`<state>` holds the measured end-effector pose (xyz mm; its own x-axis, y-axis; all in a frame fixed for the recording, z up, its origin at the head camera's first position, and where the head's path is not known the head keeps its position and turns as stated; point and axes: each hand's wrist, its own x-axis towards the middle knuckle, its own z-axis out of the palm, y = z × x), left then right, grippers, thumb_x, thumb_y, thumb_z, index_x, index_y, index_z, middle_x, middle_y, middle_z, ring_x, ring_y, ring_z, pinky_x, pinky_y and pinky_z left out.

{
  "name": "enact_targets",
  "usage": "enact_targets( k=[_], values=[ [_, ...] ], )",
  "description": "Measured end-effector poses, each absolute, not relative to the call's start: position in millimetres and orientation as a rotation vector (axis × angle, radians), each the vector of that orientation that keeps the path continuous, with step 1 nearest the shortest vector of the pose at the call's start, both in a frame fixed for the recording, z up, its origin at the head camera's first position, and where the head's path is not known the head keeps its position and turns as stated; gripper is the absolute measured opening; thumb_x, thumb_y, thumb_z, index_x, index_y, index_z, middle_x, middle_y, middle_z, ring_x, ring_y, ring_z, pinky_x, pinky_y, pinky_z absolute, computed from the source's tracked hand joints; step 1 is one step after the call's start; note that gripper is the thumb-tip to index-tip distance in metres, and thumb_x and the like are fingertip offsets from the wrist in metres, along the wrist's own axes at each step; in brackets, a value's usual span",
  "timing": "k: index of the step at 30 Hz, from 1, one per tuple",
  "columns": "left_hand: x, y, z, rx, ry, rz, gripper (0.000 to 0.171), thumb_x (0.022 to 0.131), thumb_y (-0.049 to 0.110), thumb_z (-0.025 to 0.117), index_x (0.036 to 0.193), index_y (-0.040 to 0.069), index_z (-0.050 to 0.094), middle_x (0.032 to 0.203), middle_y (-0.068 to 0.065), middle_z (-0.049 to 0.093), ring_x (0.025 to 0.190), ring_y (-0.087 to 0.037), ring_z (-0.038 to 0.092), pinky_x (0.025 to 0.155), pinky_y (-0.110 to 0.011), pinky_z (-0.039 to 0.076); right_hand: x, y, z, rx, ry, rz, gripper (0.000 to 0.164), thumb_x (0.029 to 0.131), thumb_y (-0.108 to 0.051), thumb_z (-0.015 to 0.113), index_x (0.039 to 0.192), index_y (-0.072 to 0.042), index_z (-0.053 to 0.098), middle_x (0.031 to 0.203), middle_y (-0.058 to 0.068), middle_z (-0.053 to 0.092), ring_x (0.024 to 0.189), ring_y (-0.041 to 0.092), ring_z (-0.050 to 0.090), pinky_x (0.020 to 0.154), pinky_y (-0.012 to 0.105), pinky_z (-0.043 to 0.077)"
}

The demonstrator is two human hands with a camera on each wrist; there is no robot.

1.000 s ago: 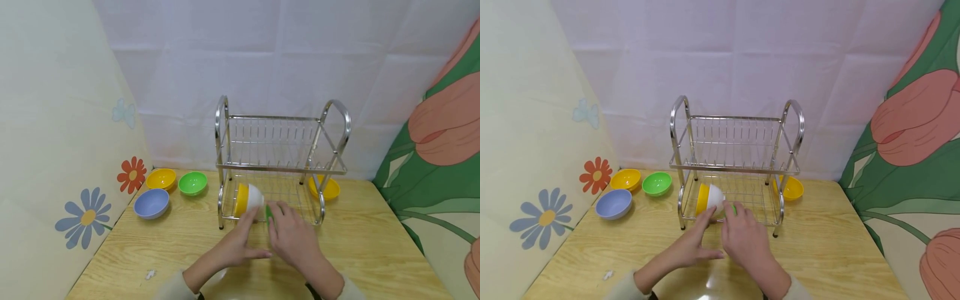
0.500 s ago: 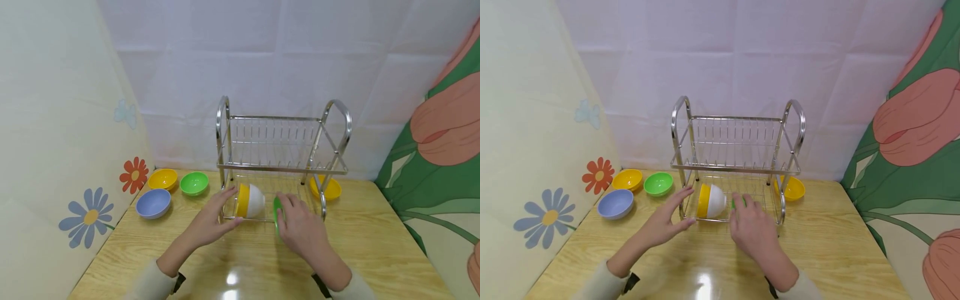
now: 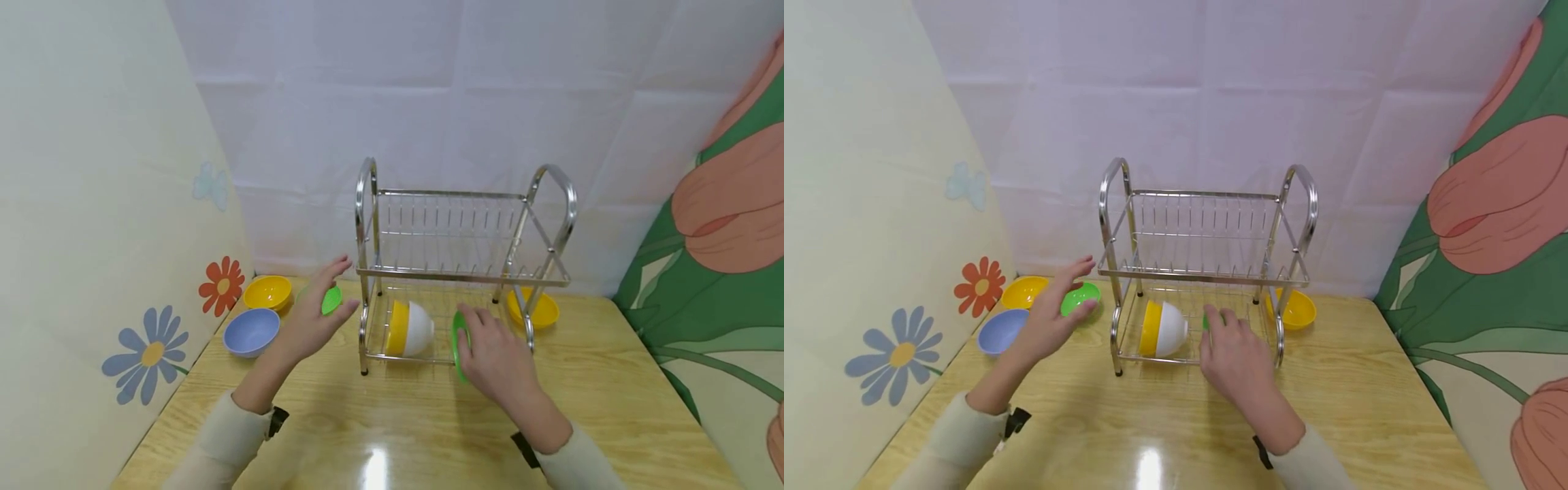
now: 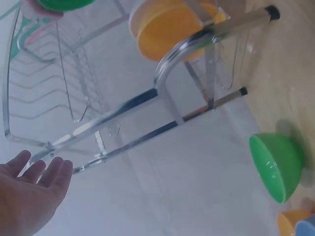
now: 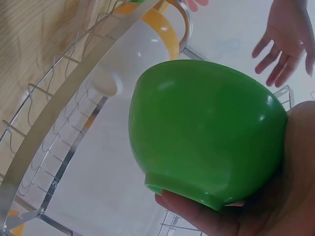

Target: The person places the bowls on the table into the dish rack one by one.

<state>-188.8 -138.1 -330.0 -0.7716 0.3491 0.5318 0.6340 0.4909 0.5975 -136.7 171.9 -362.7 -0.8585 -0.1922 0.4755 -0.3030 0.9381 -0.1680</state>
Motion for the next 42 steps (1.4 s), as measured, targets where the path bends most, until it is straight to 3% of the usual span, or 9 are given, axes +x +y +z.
enact_targets(
  k=[11,16,22,31,39,42],
  values=[
    [-209,-142,-296,-0.844,-2.248,-1.144,0.064,0.1,0.037,0.059,0.153,0.007,0.04,0.163,-0.007,0.033,0.145,-0.03,0.038,0.111,-0.053,0.042,-150,172,-366,0.317,-2.676,0.347,0.044,0.098,-0.025,0.054,0.139,-0.009,0.058,0.127,0.02,0.066,0.097,0.038,0.07,0.047,0.034,0.052],
    [-220,-139,-277,-0.879,-2.154,-1.119,0.066,0.099,0.042,0.057,0.152,0.005,0.042,0.162,-0.008,0.035,0.14,-0.031,0.042,0.108,-0.053,0.045,-156,171,-366,0.279,-2.747,0.365,0.047,0.1,-0.028,0.051,0.144,-0.011,0.054,0.133,0.02,0.063,0.104,0.039,0.068,0.051,0.037,0.054],
    [-231,-132,-256,-0.895,-2.108,-1.059,0.072,0.099,0.053,0.053,0.151,0.005,0.043,0.162,-0.009,0.035,0.138,-0.03,0.044,0.106,-0.052,0.047,-162,170,-368,0.259,-2.794,0.369,0.048,0.101,-0.028,0.048,0.146,-0.01,0.051,0.136,0.02,0.06,0.111,0.04,0.065,0.064,0.046,0.059],
    [-243,-119,-229,-0.883,-2.128,-0.99,0.068,0.095,0.037,0.061,0.153,0.006,0.041,0.164,-0.008,0.031,0.147,-0.024,0.033,0.109,-0.048,0.044,-169,168,-371,0.258,-2.813,0.338,0.05,0.102,-0.03,0.047,0.148,-0.01,0.049,0.138,0.021,0.059,0.111,0.042,0.064,0.069,0.051,0.06],
    [-254,-110,-218,-0.837,-2.265,-0.911,0.072,0.097,0.043,0.06,0.157,0.013,0.035,0.167,-0.001,0.025,0.153,-0.019,0.019,0.123,-0.049,0.022,-178,166,-378,0.283,-2.791,0.307,0.047,0.102,-0.03,0.045,0.144,-0.009,0.052,0.131,0.021,0.063,0.102,0.039,0.067,0.064,0.049,0.06],
    [-258,-106,-217,-0.832,-2.294,-0.903,0.071,0.098,0.044,0.06,0.157,0.013,0.035,0.166,0.0,0.025,0.153,-0.02,0.019,0.124,-0.05,0.022,-183,165,-380,0.277,-2.794,0.33,0.047,0.103,-0.029,0.044,0.143,-0.008,0.052,0.13,0.023,0.063,0.103,0.041,0.067,0.066,0.052,0.059]
  ],
)
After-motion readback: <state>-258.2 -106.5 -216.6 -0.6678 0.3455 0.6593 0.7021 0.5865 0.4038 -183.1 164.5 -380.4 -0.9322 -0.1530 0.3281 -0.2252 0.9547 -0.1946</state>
